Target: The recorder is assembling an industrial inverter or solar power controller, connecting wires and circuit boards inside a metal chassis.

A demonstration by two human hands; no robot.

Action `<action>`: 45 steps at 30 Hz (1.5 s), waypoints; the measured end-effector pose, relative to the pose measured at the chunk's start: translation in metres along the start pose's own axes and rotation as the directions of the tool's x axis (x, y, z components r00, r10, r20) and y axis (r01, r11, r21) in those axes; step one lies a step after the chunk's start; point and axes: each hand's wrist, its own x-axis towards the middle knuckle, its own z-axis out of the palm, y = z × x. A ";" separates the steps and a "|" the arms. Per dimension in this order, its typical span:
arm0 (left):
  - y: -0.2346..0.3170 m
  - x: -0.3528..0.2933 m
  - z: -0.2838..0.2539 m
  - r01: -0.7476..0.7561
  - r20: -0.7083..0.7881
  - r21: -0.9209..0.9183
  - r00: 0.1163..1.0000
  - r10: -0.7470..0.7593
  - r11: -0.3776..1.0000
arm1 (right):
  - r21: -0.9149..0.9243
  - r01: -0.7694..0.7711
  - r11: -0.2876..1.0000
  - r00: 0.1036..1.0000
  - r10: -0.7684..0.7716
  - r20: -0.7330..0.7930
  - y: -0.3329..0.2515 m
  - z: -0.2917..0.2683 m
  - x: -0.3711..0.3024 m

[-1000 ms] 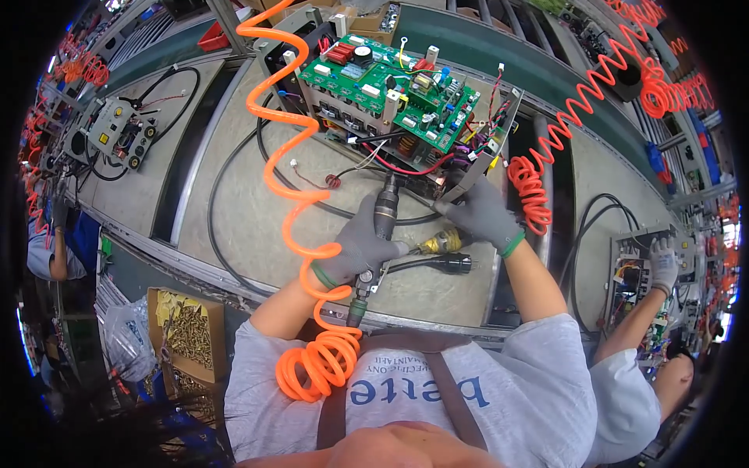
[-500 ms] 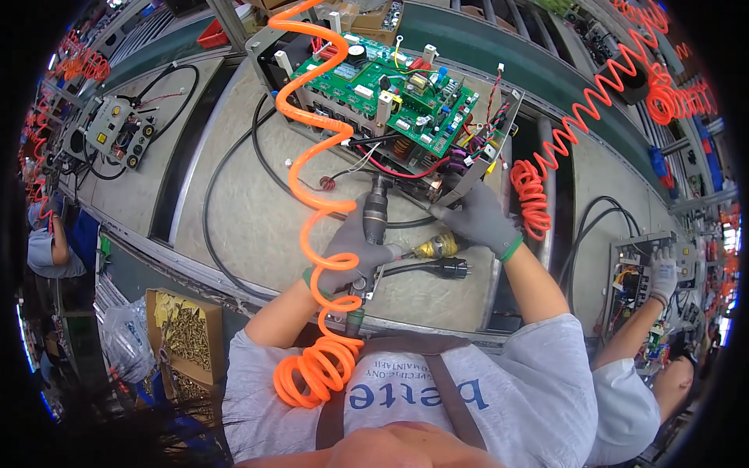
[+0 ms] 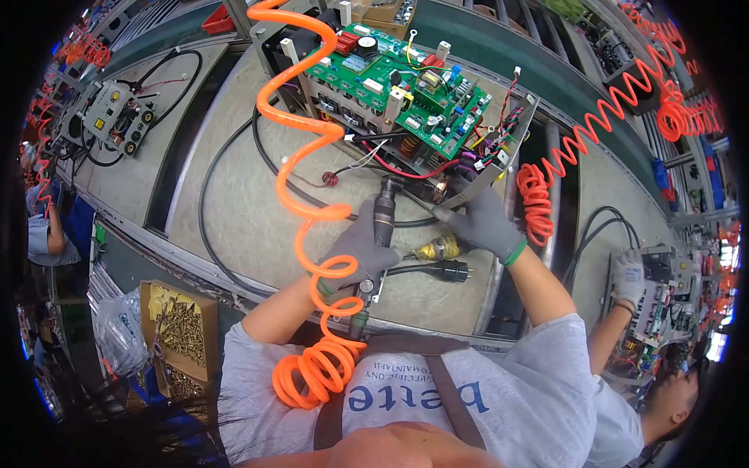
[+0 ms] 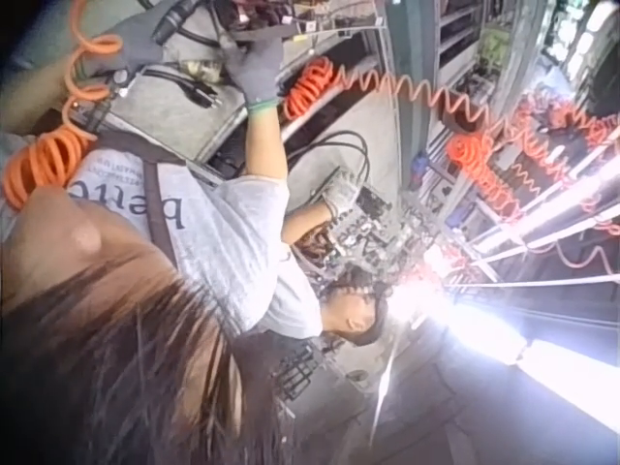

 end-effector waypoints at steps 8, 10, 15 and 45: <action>0.026 -0.006 -0.007 -0.078 0.013 0.181 0.997 0.077 0.980 | 0.085 0.008 0.996 1.000 -0.010 0.029 0.002 -0.003 0.004; 0.028 -0.004 -0.010 -0.083 0.008 0.238 0.996 0.084 0.968 | 0.057 -0.003 0.998 0.996 -0.002 0.091 0.003 -0.006 0.004; 0.024 0.004 -0.014 -0.034 0.114 0.202 0.993 0.011 0.979 | 0.048 -0.042 0.998 0.991 0.035 0.132 0.005 -0.006 0.004; 0.017 0.006 -0.015 -0.022 0.210 0.180 0.978 -0.016 0.983 | -0.048 0.044 0.998 0.999 -0.045 -0.005 0.004 0.002 0.002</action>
